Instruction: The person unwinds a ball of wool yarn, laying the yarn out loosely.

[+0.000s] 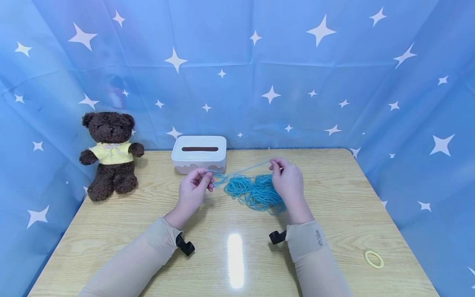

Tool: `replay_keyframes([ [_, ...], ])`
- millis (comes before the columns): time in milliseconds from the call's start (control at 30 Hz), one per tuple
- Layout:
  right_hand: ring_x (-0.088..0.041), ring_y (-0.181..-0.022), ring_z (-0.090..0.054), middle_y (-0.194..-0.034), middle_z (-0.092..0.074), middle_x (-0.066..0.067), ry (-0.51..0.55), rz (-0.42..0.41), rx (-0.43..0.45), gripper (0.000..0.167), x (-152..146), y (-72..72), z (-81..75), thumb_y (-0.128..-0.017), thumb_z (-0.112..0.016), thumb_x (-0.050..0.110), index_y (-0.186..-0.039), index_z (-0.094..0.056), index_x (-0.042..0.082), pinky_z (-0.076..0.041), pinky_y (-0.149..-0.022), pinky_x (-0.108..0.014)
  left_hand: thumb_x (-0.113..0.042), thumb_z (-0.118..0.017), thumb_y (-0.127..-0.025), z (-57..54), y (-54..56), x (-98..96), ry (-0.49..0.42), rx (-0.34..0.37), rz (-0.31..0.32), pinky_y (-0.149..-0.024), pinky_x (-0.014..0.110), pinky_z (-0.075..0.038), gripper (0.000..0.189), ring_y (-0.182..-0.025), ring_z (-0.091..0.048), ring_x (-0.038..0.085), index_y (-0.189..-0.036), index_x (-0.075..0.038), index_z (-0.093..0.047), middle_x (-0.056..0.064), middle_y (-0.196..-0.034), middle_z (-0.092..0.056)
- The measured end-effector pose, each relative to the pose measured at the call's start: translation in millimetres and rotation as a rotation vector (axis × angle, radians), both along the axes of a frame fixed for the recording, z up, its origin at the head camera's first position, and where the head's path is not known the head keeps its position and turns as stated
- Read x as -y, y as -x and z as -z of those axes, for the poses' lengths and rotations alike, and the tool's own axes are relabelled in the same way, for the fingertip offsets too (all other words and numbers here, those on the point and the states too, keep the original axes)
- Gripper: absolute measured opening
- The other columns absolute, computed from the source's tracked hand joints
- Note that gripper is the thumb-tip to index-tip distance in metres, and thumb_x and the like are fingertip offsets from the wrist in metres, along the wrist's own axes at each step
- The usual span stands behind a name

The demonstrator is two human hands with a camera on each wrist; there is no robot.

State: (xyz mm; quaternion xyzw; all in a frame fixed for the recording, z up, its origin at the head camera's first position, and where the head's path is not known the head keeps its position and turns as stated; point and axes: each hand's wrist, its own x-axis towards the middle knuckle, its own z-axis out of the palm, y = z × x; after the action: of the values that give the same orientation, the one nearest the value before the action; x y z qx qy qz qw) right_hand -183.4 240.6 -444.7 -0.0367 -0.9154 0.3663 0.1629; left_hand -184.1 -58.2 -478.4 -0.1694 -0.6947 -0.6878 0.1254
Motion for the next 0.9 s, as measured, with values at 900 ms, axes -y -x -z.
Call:
replay_keyframes([
  [900,-0.05,-0.123,-0.064,-0.152,-0.06,-0.027,-0.198,-0.077,0.179,0.039,-15.5,3.5,14.6,-0.113,-0.053,0.021,-0.147,-0.067,0.008,-0.057,-0.096,-0.064,0.004,-0.063,-0.108,-1.9,-1.7,-2.3,-0.107,-0.166,-0.082,-0.075,0.023,-0.066,0.013,-0.078,-0.074,0.0,-0.099,0.014,-0.062,0.036,-0.09,-0.073],
])
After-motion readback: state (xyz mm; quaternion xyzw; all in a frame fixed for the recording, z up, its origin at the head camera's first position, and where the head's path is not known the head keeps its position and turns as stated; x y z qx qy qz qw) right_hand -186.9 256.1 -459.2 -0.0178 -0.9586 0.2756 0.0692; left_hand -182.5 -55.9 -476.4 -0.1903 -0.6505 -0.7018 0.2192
